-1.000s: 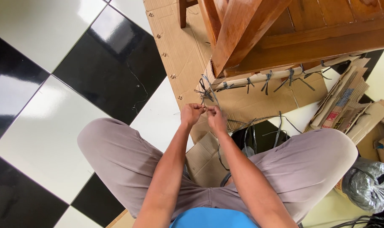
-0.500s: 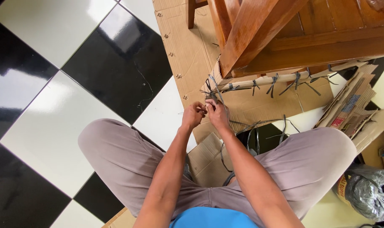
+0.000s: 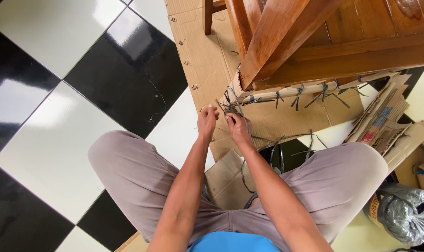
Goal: Wrap furniture legs with cardboard and secure them with ties.
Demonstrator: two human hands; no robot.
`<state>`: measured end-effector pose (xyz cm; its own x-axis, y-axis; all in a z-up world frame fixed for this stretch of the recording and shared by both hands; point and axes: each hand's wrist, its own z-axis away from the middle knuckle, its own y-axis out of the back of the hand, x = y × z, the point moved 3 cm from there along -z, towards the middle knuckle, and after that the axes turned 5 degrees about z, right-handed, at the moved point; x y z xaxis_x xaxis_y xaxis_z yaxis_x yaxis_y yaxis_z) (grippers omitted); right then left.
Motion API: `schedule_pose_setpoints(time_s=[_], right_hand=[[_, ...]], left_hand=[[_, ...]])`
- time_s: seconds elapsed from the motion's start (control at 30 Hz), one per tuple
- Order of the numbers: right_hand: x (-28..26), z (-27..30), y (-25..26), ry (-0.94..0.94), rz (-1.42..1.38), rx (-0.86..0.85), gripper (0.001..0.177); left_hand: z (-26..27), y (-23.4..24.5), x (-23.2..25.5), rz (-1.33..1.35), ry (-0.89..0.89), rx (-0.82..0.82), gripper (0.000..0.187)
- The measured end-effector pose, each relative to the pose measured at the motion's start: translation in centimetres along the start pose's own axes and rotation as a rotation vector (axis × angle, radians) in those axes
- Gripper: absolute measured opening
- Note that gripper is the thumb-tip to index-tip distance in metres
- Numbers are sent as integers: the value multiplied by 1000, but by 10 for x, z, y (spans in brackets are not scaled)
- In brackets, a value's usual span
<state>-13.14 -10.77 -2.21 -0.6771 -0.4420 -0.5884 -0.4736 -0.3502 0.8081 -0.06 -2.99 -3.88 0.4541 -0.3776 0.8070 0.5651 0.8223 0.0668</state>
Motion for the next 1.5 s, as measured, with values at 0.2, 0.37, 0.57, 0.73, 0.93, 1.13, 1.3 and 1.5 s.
schedule_pose_setpoints(time_s=[0.2,0.37,0.57,0.73,0.93,1.13,1.3,1.5], right_hand=[[-11,0,0,-164,-128,-36,21],[18,-9,-23,-347,-147,-46,24],[5,-9,-18,-385,-151,65,18],[-17,4,-1,-105,-143,144,17],[-20,7,5,61,-202,38,20],[-4,1,-8,-82,-339,-44,21],[18,-4,-35,-227,-276,-61,18],[-4,-6,3,-272,-95,106,16]], left_hand=[[-24,-21,-39,71,150,-192,25],[-24,-25,-38,118,171,-191,16],[-29,-24,-47,214,222,-240,14],[-25,-23,-44,241,215,-243,14],[-33,-15,-55,252,207,-171,29],[-21,-15,-48,329,220,-236,29],[-27,-15,-37,-212,-120,-114,17],[-38,-16,-37,-347,-173,-56,21]])
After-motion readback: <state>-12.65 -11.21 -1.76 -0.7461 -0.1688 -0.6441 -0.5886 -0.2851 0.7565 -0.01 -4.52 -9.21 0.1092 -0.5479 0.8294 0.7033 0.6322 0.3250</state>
